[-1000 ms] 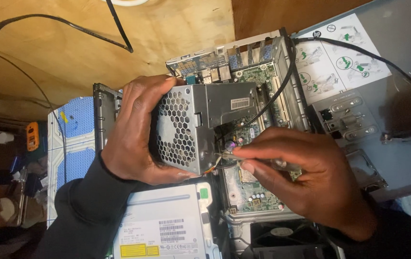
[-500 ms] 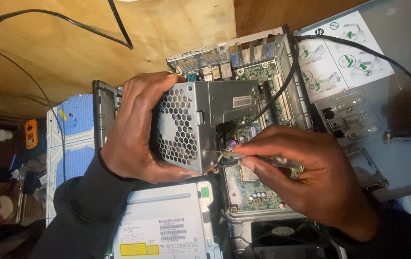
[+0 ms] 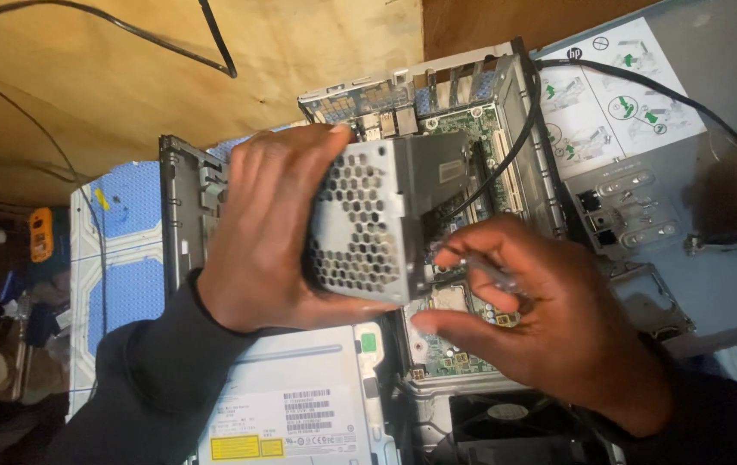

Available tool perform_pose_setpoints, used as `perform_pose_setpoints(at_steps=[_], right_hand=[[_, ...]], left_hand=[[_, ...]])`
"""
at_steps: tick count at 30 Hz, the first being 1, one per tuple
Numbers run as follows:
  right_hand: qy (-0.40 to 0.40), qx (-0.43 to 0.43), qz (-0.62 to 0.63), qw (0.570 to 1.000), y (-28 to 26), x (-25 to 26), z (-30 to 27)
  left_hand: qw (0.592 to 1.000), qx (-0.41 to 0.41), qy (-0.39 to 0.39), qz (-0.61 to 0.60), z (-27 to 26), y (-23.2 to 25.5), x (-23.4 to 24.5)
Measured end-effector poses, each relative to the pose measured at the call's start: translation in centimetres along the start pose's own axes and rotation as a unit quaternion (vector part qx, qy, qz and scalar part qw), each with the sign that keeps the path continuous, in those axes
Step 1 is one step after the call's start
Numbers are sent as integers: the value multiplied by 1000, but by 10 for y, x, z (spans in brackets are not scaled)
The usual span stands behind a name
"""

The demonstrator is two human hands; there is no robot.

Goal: The person is disassembling a desktop computer by removing the power supply unit and the front panel using a screwdriver.

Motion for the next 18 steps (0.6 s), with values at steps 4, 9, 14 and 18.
perform_pose_setpoints(at_steps=[4, 9, 14, 18], right_hand=[[27, 163, -2, 986, -23, 0, 0], [31, 3, -43, 999, -11, 3, 5], [-6, -149, -23, 989, 11, 2, 3], [76, -85, 24, 993, -2, 12, 7]], left_hand=[[999, -26, 39, 1, 9, 17, -1], [998, -42, 38, -21, 12, 24, 6], [997, -44, 49, 34, 9, 7, 18], [996, -35, 47, 60, 4, -3, 23]])
Point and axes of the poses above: each hand's wrist, its own z-axis towards the middle knuckle, its own x-axis out of the back of the hand, y = z × x, the point moved 6 cm from there along z, towards the middle knuckle, and after that the axes turned 4 degrees about -y, right-handed, at the moved point
